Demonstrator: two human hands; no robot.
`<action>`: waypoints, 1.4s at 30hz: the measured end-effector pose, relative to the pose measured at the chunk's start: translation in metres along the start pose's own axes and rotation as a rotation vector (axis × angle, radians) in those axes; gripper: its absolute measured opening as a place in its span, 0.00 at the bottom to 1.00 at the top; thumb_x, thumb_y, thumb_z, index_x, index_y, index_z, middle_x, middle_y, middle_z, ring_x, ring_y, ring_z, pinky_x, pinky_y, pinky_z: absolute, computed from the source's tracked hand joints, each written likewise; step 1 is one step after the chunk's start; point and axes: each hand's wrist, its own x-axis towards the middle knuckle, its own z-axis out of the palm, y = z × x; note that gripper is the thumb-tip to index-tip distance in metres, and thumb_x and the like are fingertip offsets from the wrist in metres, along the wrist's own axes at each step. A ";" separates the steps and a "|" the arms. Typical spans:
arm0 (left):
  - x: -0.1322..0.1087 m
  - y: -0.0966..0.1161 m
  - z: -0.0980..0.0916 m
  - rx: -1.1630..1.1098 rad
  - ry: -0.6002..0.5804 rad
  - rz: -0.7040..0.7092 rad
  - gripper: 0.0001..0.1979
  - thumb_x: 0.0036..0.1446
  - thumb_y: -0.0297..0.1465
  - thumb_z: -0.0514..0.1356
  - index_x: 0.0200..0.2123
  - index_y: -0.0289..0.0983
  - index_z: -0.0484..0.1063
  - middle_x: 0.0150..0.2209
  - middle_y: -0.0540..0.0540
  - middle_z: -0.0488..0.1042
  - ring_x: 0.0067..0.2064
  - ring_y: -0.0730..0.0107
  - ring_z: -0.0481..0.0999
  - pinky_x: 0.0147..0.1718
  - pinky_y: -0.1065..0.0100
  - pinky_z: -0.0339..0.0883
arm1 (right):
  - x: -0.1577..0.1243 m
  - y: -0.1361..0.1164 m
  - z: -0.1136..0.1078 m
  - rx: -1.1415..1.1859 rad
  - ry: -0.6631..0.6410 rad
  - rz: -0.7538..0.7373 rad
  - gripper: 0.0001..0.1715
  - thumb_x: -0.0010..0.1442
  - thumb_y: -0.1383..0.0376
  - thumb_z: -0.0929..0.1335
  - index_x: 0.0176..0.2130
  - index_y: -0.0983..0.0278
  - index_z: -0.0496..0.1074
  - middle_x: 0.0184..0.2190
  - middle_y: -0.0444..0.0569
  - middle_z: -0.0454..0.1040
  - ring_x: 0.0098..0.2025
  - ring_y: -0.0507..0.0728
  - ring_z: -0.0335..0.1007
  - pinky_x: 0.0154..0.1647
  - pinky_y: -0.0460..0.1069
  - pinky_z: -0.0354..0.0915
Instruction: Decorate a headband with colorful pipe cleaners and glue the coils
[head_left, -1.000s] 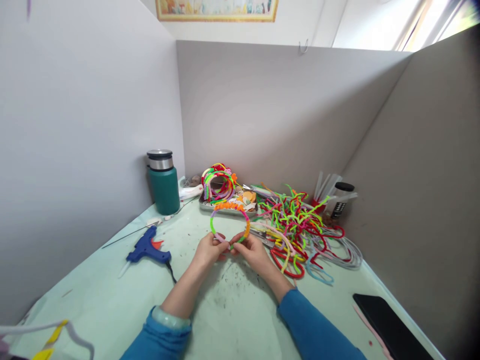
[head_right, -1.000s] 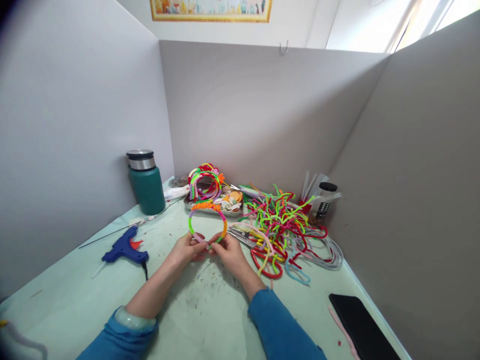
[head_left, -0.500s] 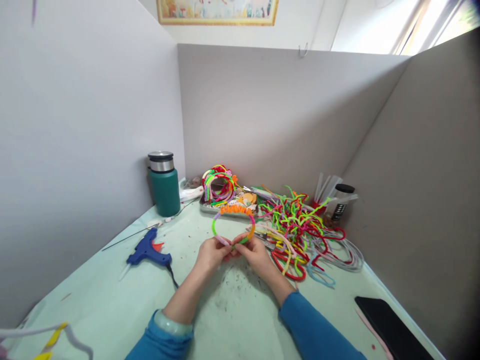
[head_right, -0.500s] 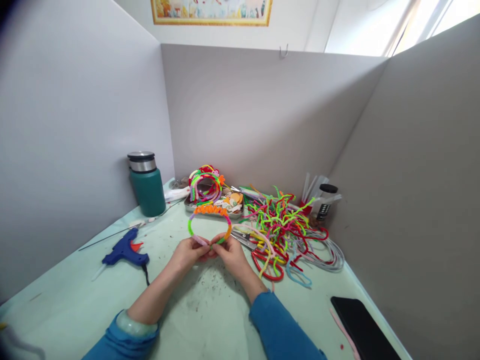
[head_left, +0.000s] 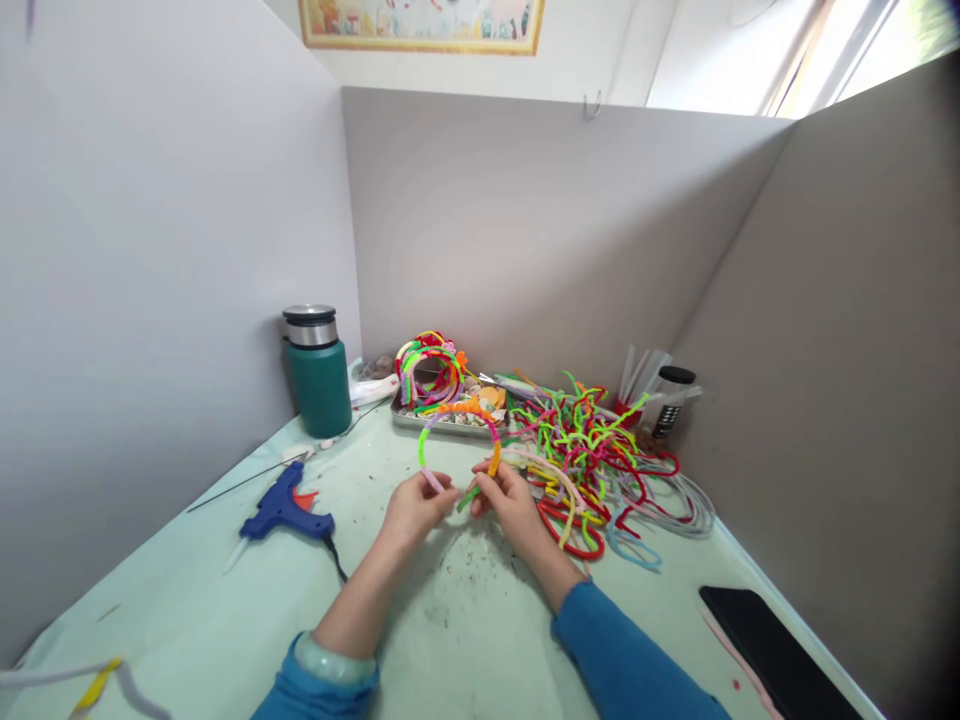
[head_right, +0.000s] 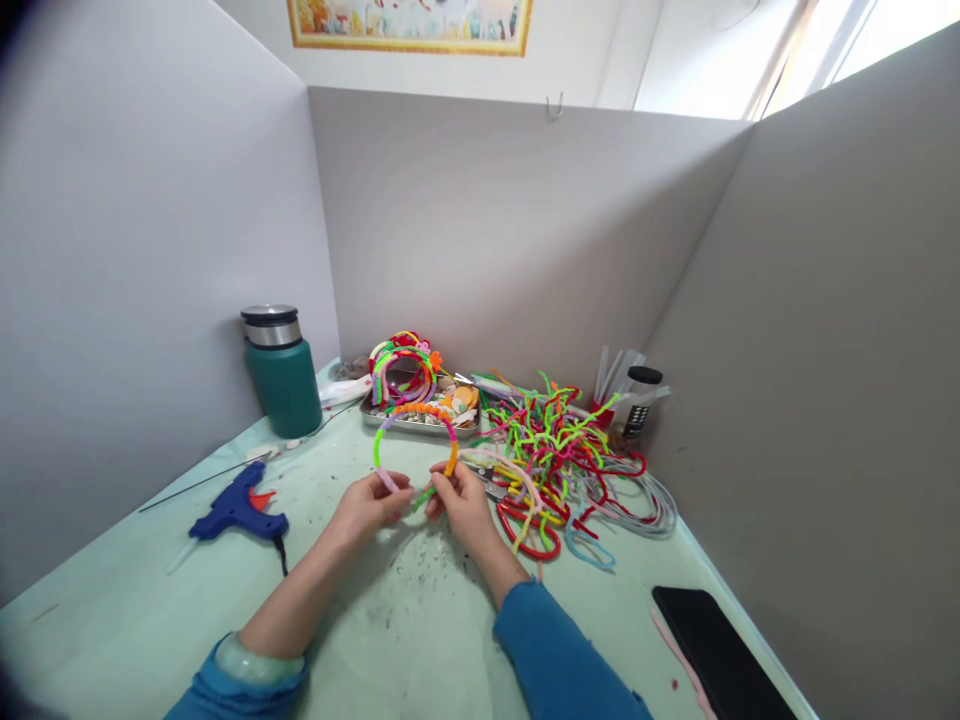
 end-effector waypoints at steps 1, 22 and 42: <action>-0.001 0.003 -0.002 -0.015 0.039 0.023 0.22 0.39 0.39 0.65 0.36 0.31 0.69 0.27 0.45 0.74 0.27 0.69 0.73 0.24 0.71 0.66 | 0.000 0.000 0.000 -0.008 0.003 0.003 0.15 0.53 0.57 0.66 0.37 0.64 0.63 0.21 0.39 0.68 0.17 0.49 0.65 0.19 0.44 0.63; -0.007 0.018 -0.005 -0.299 -0.050 0.055 0.21 0.48 0.47 0.56 0.36 0.34 0.66 0.16 0.59 0.59 0.12 0.83 0.51 0.12 0.75 0.54 | -0.004 -0.007 -0.002 -0.266 0.088 -0.101 0.20 0.60 0.53 0.59 0.31 0.65 0.67 0.14 0.39 0.60 0.17 0.48 0.54 0.19 0.43 0.52; -0.013 0.025 -0.003 -0.327 -0.061 0.034 0.16 0.48 0.43 0.59 0.29 0.34 0.65 0.18 0.58 0.58 0.14 0.85 0.49 0.12 0.77 0.50 | -0.006 -0.002 -0.004 -0.403 0.136 -0.177 0.18 0.63 0.57 0.56 0.31 0.64 0.67 0.14 0.38 0.57 0.18 0.48 0.54 0.22 0.43 0.53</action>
